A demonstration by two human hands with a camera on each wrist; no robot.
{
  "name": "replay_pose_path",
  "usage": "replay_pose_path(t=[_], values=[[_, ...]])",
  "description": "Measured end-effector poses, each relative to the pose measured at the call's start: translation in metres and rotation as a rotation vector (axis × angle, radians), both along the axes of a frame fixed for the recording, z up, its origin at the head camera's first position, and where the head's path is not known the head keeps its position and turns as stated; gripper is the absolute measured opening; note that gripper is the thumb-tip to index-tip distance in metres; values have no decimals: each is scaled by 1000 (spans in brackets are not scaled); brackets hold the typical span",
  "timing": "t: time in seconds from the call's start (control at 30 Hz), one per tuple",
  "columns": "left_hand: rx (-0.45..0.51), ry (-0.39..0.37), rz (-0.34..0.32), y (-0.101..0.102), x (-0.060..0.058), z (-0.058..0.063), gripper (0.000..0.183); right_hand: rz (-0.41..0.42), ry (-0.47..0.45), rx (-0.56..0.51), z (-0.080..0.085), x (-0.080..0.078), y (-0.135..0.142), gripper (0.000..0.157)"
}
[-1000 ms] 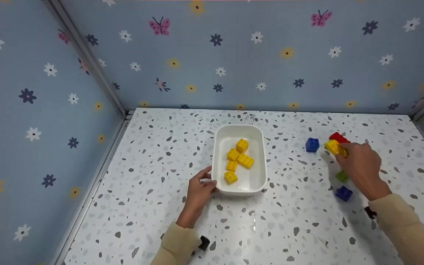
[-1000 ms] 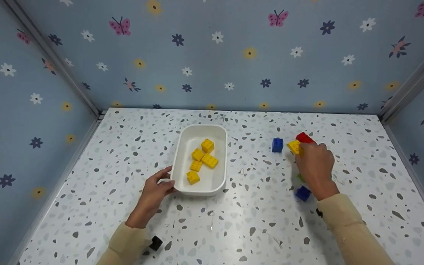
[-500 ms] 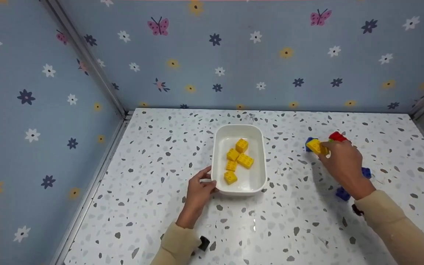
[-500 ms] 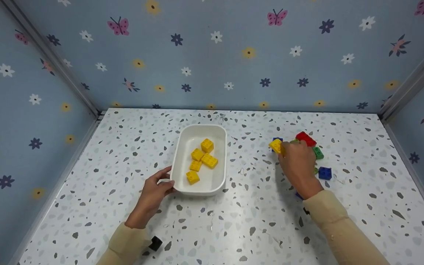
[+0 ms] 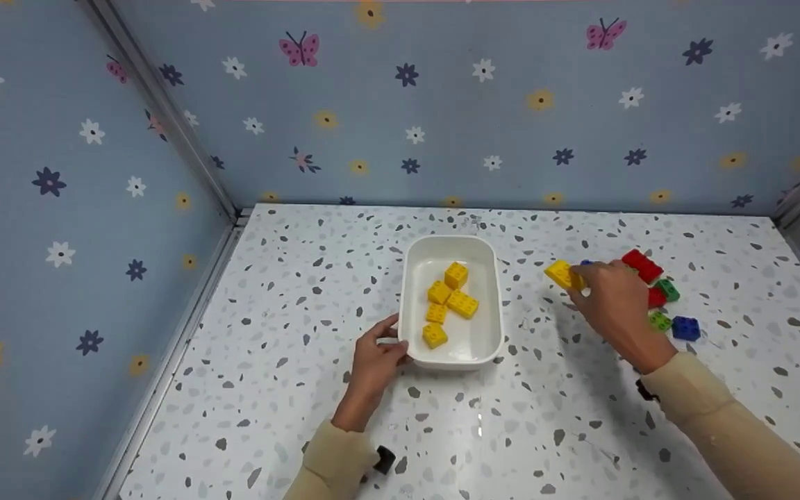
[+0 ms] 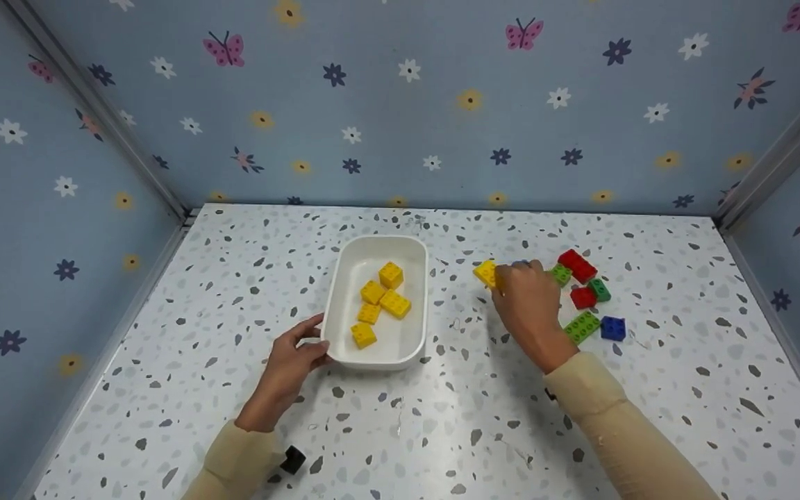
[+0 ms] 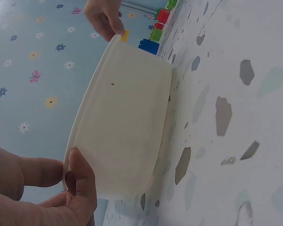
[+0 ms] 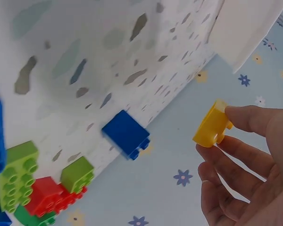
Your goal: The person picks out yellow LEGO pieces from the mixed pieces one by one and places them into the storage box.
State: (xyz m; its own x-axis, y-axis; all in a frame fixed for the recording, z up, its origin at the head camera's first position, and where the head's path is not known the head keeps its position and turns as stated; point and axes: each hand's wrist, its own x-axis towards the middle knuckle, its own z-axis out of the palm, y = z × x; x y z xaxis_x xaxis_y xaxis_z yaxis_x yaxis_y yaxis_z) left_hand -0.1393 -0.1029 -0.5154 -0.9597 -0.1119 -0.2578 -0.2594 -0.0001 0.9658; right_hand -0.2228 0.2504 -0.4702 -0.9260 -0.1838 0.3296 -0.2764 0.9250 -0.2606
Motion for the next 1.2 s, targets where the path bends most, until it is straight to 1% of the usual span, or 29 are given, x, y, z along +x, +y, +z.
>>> replay_pose_path(t=[0.27,0.43,0.7,0.77,0.97,1.2], values=[[-10,-18,8,1,-1,3,54,30,-23,-14,5,-1,-20,30],[-11,-21,10,1,-1,5,53,45,-9,-17,8,-2,-32,30],[-4,-31,11,1,-2,3,54,67,-27,-12,13,-2,-51,32],[-4,-24,7,0,-2,2,54,73,-33,-10,14,-1,-56,32],[-5,-11,-2,-1,-1,1,54,105,-21,8,14,1,-69,33],[-19,-28,2,0,-1,1,54,136,-29,19,14,3,-83,30]])
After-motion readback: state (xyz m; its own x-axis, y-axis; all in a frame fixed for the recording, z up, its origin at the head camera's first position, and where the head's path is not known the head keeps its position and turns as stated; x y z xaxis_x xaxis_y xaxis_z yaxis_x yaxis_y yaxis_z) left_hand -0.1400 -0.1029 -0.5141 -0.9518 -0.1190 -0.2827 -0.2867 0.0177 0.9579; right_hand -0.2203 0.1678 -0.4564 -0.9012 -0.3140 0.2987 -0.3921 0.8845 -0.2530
